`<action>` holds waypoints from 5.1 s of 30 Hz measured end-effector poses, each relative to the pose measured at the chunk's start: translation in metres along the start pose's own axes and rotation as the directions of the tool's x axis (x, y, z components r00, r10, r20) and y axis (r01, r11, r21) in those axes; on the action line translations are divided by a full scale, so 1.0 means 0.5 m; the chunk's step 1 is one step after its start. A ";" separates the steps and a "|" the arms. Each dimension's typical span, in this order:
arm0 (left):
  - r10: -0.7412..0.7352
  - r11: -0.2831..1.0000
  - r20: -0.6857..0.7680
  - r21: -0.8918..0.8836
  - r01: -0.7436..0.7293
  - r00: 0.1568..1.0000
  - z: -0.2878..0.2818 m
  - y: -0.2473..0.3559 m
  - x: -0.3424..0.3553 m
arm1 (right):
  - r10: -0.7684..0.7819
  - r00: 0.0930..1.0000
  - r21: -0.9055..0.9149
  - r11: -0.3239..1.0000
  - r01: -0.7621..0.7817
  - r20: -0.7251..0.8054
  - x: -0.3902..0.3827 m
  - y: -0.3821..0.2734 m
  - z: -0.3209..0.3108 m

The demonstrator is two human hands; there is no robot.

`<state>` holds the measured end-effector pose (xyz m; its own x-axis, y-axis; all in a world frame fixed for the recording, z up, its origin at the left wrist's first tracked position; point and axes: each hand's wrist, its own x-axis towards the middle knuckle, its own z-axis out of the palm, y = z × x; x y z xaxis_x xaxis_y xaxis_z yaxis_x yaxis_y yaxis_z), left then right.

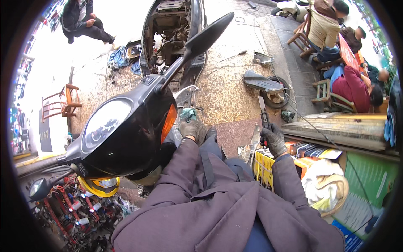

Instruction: The person wipes the underside of a motorcycle with a cloth, then reaches into the engine area and manipulates internal components with gloved hands. The person continues to adjust parts within the engine compartment throughout the clip.

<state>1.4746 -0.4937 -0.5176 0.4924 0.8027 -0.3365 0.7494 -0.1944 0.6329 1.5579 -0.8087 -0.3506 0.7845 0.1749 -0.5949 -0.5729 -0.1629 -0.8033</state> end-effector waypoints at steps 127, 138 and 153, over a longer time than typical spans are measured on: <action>-0.786 -0.499 0.359 -0.849 -0.174 0.504 0.499 0.398 0.630 | 0.913 -0.013 0.821 -0.359 0.444 0.407 1.380 -0.212 1.239; -0.819 -0.466 0.322 -0.856 -0.223 0.475 0.564 0.426 0.637 | 0.941 -0.024 0.875 -0.304 0.377 0.338 1.391 -0.202 1.237; -0.805 -0.480 0.339 -0.855 -0.198 0.487 0.564 0.432 0.637 | 0.938 -0.024 0.873 -0.312 0.375 0.346 1.442 -0.201 1.236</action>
<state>1.9182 -0.4390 -0.6846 -0.2127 0.3563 -0.9098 -0.8355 0.4164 0.3584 2.0341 -0.0660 -0.7158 -0.6384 0.1785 -0.7487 0.2657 0.9640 0.0032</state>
